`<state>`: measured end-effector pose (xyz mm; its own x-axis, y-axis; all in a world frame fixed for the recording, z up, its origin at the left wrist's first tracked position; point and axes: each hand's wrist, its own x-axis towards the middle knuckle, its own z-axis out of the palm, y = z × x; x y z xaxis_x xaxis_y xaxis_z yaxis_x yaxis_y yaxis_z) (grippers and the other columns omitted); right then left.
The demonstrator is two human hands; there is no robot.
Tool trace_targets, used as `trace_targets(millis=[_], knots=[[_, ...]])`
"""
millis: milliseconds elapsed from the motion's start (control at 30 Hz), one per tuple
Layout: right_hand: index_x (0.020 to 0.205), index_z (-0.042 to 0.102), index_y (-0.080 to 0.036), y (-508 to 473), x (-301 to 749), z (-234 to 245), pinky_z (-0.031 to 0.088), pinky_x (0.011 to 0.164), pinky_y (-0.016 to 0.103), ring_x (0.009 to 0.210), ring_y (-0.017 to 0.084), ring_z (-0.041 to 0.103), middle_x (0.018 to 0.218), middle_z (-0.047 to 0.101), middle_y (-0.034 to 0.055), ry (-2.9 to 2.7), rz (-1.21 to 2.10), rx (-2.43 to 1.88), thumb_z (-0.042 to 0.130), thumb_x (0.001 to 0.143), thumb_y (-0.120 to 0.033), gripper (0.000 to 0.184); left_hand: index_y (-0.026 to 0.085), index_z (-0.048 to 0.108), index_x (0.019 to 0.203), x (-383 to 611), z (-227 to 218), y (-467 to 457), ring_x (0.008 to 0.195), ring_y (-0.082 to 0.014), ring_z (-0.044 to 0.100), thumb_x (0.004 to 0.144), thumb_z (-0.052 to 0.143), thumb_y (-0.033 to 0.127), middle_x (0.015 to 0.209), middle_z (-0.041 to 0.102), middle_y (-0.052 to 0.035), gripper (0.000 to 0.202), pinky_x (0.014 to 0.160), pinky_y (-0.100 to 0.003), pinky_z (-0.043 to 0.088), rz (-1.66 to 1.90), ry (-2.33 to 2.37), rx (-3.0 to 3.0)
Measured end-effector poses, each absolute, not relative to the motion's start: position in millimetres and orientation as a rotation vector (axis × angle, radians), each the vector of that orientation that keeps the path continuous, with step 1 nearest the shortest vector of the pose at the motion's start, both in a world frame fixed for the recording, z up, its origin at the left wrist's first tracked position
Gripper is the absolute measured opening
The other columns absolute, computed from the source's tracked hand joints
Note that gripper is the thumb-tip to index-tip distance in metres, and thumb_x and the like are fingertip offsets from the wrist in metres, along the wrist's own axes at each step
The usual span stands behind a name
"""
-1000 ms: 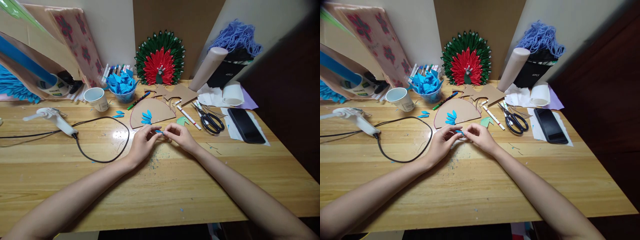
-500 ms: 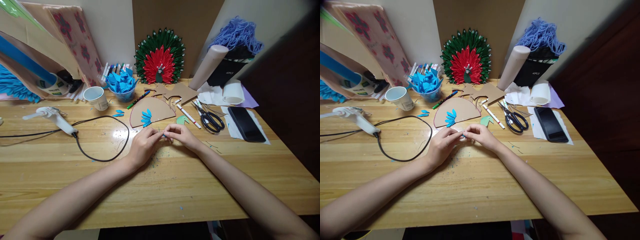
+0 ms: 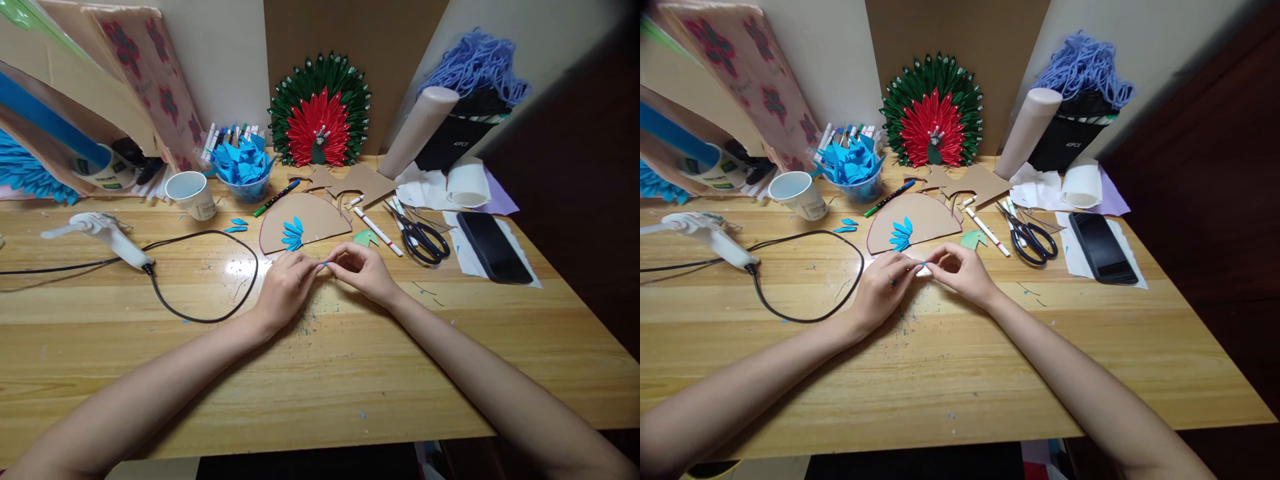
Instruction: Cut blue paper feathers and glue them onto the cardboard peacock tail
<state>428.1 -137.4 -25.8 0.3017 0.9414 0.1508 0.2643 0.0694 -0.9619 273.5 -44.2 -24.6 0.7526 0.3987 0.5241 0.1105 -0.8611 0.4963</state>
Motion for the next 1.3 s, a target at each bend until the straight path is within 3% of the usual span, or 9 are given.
trace_targets(millis=[367, 600, 800, 1300], knots=[[0.076, 0.059, -0.017, -139.3, 425.1, -24.4, 0.047, 0.055, 0.024, 0.062, 0.012, 0.056, 0.07, 0.06, 0.0008, -1.262, 0.675, -1.459, 0.065, 0.076, -0.027, 0.012, 0.015, 0.061, 0.078, 273.6, -17.1, -47.2, 0.07, -0.0151, 0.053, 0.085, 0.052, 0.024, 0.073, 0.061, -0.0042, 0.014, 0.065, -0.027, 0.04, 0.723, 0.483, 2.386], [0.091, 0.062, -0.02, -140.6, 428.3, -21.8, 0.049, 0.068, 0.032, 0.074, 0.016, 0.059, 0.081, 0.066, 0.004, -1.675, 0.116, -1.387, 0.061, 0.078, -0.014, 0.014, 0.014, 0.066, 0.076, 276.2, -15.7, -43.6, 0.065, -0.0125, 0.055, 0.085, 0.054, 0.027, 0.071, 0.063, -0.0033, 0.019, 0.061, -0.024, 0.042, 0.616, 0.517, 2.012], [0.097, 0.062, -0.021, -140.1, 435.3, -22.8, 0.051, 0.067, 0.033, 0.075, 0.017, 0.062, 0.082, 0.07, 0.0055, -1.81, -0.09, -1.302, 0.061, 0.081, -0.013, 0.018, 0.015, 0.068, 0.076, 277.2, -13.6, -41.4, 0.071, -0.0143, 0.058, 0.084, 0.056, 0.025, 0.075, 0.067, -0.0043, 0.018, 0.068, -0.026, 0.044, 0.578, 0.494, 1.932], [0.084, 0.065, -0.021, -140.7, 430.6, -20.8, 0.051, 0.068, 0.035, 0.075, 0.017, 0.063, 0.079, 0.07, 0.0044, -1.672, 0.026, -1.411, 0.062, 0.08, -0.015, 0.008, 0.015, 0.07, 0.081, 278.3, -17.4, -41.7, 0.076, -0.0154, 0.06, 0.084, 0.056, 0.024, 0.081, 0.069, -0.0054, 0.017, 0.072, -0.029, 0.046, 0.556, 0.516, 1.884]])
